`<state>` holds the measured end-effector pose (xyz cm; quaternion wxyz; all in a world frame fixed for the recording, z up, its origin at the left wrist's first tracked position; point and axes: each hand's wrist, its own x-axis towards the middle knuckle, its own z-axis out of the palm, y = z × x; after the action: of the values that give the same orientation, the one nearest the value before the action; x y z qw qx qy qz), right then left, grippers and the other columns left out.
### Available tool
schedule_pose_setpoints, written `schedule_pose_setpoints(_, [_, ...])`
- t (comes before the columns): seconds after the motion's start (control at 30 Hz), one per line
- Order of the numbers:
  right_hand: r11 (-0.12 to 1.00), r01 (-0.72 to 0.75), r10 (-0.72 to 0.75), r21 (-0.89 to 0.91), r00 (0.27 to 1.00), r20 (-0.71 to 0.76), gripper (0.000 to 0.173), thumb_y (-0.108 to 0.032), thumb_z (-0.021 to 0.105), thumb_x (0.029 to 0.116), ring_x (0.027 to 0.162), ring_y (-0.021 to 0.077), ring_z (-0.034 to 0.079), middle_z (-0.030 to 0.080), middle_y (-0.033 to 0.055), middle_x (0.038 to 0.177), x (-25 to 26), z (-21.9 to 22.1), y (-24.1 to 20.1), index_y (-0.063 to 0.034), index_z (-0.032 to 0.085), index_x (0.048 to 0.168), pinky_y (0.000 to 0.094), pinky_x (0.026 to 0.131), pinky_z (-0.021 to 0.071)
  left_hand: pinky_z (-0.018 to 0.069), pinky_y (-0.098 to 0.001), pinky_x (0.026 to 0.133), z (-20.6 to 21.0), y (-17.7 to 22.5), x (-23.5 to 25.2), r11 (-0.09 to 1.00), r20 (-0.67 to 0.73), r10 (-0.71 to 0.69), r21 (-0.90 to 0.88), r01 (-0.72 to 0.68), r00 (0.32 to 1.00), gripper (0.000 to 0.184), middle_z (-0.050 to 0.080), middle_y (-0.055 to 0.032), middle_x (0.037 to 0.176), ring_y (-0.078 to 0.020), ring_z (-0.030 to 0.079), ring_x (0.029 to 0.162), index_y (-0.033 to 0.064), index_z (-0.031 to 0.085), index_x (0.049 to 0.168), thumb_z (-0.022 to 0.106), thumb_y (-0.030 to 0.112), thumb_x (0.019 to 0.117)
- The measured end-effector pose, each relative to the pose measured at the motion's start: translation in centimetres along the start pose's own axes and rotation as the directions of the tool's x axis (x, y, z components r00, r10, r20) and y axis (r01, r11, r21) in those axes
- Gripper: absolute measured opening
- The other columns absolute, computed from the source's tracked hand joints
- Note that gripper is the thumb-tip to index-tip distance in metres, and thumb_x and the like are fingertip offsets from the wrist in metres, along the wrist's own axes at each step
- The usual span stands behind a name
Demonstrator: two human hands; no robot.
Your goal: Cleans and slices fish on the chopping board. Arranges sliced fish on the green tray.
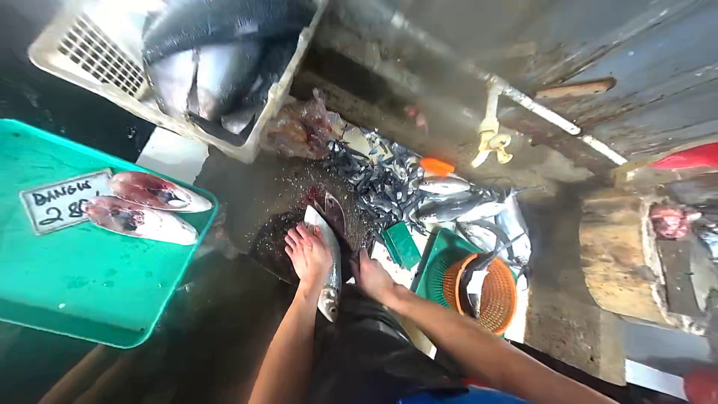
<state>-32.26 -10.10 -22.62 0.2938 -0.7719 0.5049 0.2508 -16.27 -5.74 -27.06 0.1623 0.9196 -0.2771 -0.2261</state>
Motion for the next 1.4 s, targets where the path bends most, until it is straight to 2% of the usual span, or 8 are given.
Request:
schedule_pose_setpoints(0.3, [0.997, 0.006, 0.003, -0.073, 0.992, 0.126, 0.055, -0.048, 0.031, 0.1093, 0.102, 0.0396, 0.071, 0.069, 0.021, 0.106, -7.4, -3.5, 2.8, -0.0041, 0.044, 0.141, 0.0568, 0.086, 0.0582, 0.0438, -0.0593, 0.108, -0.2, -2.6, -1.1, 0.953, 0.015, 0.032, -0.301, -0.026, 0.999, 0.06, 0.045, -0.0326, 0.145, -0.0482, 0.048, 0.133, -0.0002, 0.042, 0.15, 0.044, 0.041, 0.1061])
schedule_pose_setpoints(0.4, [0.987, 0.066, -0.06, -0.144, 0.997, 0.05, 0.053, -0.046, 0.031, 0.1094, 0.092, 0.0363, 0.073, 0.07, 0.0166, 0.095, -9.9, -5.9, 1.6, -0.0042, 0.045, 0.139, 0.0519, 0.079, 0.0599, 0.0429, -0.0603, 0.108, 0.2, -2.5, -2.3, 0.981, 0.021, 0.037, -0.19, -0.032, 0.999, 0.058, 0.048, -0.0317, 0.143, -0.0485, 0.047, 0.134, -0.0018, 0.046, 0.146, 0.039, 0.041, 0.1077])
schedule_pose_setpoints(0.73, [0.939, -0.07, 0.155, -0.336, 0.96, 0.232, 0.056, -0.044, 0.03, 0.1107, 0.105, 0.04, 0.07, 0.068, 0.0211, 0.11, -9.9, -9.4, -4.4, -0.0011, 0.039, 0.146, 0.0562, 0.086, 0.0584, 0.0459, -0.0616, 0.101, 0.8, -2.1, -2.7, 0.993, 0.026, 0.018, -0.12, -0.015, 1.0, 0.058, 0.049, -0.0301, 0.141, -0.0483, 0.05, 0.13, 0.0009, 0.045, 0.145, 0.035, 0.044, 0.108])
schedule_pose_setpoints(0.97, [0.982, -0.061, 0.082, -0.181, 0.99, 0.112, 0.053, -0.045, 0.039, 0.1088, 0.098, 0.0372, 0.073, 0.071, 0.0186, 0.103, 0.4, -2.6, -4.4, -0.0051, 0.041, 0.144, 0.0552, 0.083, 0.0596, 0.0449, -0.0617, 0.099, 0.9, -1.4, -2.3, 0.998, 0.065, 0.025, -0.064, -0.02, 0.998, 0.058, 0.048, -0.0247, 0.142, -0.0437, 0.05, 0.13, 0.0045, 0.042, 0.146, 0.029, 0.046, 0.1083])
schedule_pose_setpoints(1.07, [0.985, -0.037, 0.061, -0.169, 0.988, 0.141, 0.046, -0.045, 0.041, 0.109, 0.087, 0.0341, 0.073, 0.069, 0.0151, 0.092, -1.3, -4.0, -4.1, -0.007, 0.046, 0.134, 0.0523, 0.074, 0.0608, 0.0459, -0.0624, 0.098, 1.4, -1.9, -3.2, 0.996, 0.066, 0.033, -0.084, -0.028, 0.997, 0.06, 0.047, -0.0247, 0.143, -0.0446, 0.049, 0.131, 0.0048, 0.04, 0.147, 0.027, 0.048, 0.1086])
schedule_pose_setpoints(1.17, [0.977, -0.049, 0.094, -0.206, 0.972, 0.214, 0.046, -0.044, 0.035, 0.1104, 0.096, 0.0339, 0.072, 0.068, 0.0159, 0.098, -2.8, -5.1, -3.9, -0.0064, 0.046, 0.134, 0.052, 0.082, 0.0591, 0.0463, -0.0606, 0.098, 1.3, -2.1, -2.5, 0.994, 0.027, 0.028, -0.104, -0.026, 0.999, 0.059, 0.048, -0.0261, 0.141, -0.0449, 0.05, 0.13, 0.0021, 0.043, 0.145, 0.029, 0.046, 0.1088])
schedule_pose_setpoints(1.3, [0.996, -0.018, 0.02, -0.086, 0.999, 0.027, 0.05, -0.044, 0.042, 0.1081, 0.092, 0.0365, 0.074, 0.072, 0.018, 0.097, 0.9, 0.5, -1.2, -0.0053, 0.046, 0.139, 0.0555, 0.081, 0.0599, 0.0453, -0.0608, 0.099, 1.2, -1.9, -3.0, 0.993, 0.042, 0.034, -0.116, -0.029, 0.999, 0.061, 0.045, -0.0259, 0.142, -0.0445, 0.048, 0.131, 0.0033, 0.04, 0.145, 0.025, 0.049, 0.108])
schedule_pose_setpoints(1.4, [0.993, 0.065, -0.068, -0.096, 0.997, -0.03, 0.049, -0.046, 0.042, 0.1087, 0.081, 0.0344, 0.073, 0.069, 0.015, 0.086, -3.0, -2.3, -1.8, -0.0061, 0.049, 0.136, 0.0534, 0.071, 0.0603, 0.0447, -0.0637, 0.101, 0.4, -2.8, -4.1, 0.961, 0.022, 0.056, -0.271, -0.048, 0.998, 0.06, 0.042, -0.0272, 0.148, -0.0466, 0.046, 0.134, 0.006, 0.037, 0.151, 0.033, 0.048, 0.1083])
